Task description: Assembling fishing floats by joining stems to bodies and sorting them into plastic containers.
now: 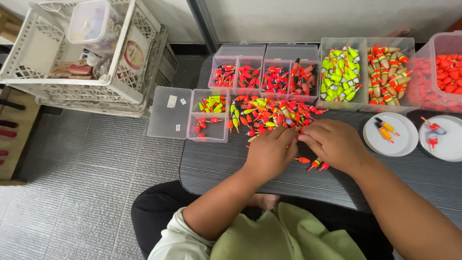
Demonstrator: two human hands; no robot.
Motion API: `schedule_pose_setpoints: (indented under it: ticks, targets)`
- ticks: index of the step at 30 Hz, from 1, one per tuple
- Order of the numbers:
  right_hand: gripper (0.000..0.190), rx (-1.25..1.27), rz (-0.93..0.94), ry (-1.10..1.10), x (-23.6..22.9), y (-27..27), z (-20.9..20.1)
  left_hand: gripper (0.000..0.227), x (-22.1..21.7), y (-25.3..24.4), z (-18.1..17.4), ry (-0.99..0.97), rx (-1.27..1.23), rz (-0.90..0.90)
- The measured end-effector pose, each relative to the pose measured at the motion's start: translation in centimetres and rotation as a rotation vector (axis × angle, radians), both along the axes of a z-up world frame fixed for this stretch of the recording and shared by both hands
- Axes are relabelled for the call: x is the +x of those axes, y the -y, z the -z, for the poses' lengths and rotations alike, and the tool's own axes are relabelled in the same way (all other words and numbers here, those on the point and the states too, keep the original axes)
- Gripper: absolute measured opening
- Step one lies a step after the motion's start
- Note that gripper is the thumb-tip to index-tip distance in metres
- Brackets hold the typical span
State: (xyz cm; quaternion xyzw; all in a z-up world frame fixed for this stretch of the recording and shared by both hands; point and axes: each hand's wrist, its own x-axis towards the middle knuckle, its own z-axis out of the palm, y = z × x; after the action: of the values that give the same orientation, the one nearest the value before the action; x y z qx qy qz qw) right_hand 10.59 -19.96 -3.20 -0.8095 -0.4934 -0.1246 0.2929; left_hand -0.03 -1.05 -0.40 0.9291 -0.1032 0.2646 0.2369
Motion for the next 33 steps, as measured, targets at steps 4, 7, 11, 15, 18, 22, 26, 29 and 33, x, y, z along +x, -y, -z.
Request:
schedule_pose_setpoints:
  ticks: [4, 7, 11, 15, 18, 22, 26, 29, 33]
  targets:
    - [0.023, 0.029, 0.024, -0.006, -0.9, -0.7, -2.5, 0.011, -0.2, -0.3, -1.0, -0.018, 0.010, -0.010]
    - [0.020, -0.001, 0.031, 0.025, -0.7, -0.4, -2.2, 0.015, -0.4, -0.4, -1.8, -0.053, 0.021, -0.009]
    - [0.028, -0.054, 0.018, -0.034, -0.3, 0.1, -1.9, 0.015, -0.5, -0.3, -3.1, -0.145, 0.051, 0.005]
    - [0.027, -0.103, 0.069, -0.047, -0.7, -0.3, -4.5, 0.012, 0.1, -1.7, -7.8, -0.395, 0.091, -0.102]
    - [0.023, -0.149, 0.127, -0.040, -0.3, 0.3, -4.5, 0.017, 3.0, -6.3, -7.7, -0.398, 0.422, -0.325]
    - [0.018, -0.206, 0.059, -0.052, -0.6, 0.1, -4.8, 0.023, 5.9, -10.4, -7.8, -0.582, 0.326, -0.622]
    - [0.020, -0.293, 0.010, -0.080, -0.5, -0.1, -3.0, 0.022, 5.6, -10.3, -4.8, -0.469, 0.385, -0.686]
    - [0.024, -0.369, 0.030, -0.083, -0.6, -0.3, -2.8, 0.027, 3.4, -7.2, -4.9, -0.271, 0.317, -0.546]
    - [0.032, -0.388, 0.083, -0.116, -0.9, -0.7, -3.4, 0.018, 1.4, -2.3, -5.3, -0.246, -0.057, -0.263]
